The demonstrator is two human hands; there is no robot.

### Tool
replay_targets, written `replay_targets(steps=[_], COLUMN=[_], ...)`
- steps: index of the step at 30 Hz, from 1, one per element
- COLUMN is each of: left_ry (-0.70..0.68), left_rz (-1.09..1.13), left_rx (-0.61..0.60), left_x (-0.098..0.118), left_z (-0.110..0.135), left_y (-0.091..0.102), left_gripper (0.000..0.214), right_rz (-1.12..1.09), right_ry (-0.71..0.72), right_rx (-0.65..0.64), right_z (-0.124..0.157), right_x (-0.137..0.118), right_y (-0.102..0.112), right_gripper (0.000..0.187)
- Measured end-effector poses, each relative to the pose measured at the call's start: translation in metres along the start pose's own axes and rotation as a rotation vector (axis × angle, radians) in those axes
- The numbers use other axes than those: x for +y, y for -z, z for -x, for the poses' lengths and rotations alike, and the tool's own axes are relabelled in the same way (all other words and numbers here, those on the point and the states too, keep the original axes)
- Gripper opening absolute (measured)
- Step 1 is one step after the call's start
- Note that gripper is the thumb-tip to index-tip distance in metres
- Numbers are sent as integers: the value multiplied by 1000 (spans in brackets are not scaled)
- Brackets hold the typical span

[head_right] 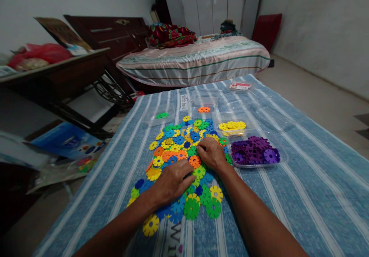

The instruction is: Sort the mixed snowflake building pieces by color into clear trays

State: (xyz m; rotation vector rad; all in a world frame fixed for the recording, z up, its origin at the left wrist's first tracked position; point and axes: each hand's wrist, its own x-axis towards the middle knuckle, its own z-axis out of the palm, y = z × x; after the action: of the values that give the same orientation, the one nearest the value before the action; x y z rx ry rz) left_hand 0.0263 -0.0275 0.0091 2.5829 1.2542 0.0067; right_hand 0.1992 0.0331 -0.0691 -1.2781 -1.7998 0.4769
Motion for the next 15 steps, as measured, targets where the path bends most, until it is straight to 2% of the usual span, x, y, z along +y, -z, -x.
replay_targets(steps=[5,9,12,15], left_ry=[120,269,379,454], left_rz=[88,92,84,117], left_rx=[204,338,383,374], left_x=[-29,-62,-80,-86], left_z=[21,48,67,79], left_y=[14,15,10,4], left_gripper=[18,18,23,26], right_rz=[15,-4,-6,4], right_ry=[0,5,9,7], right_rx=[-20,-23,-27,-37], right_z=[1,1,2,3], right_x=[0,1,1,2], right_y=[1,3,4,4], right_gripper=[21,20,22,23])
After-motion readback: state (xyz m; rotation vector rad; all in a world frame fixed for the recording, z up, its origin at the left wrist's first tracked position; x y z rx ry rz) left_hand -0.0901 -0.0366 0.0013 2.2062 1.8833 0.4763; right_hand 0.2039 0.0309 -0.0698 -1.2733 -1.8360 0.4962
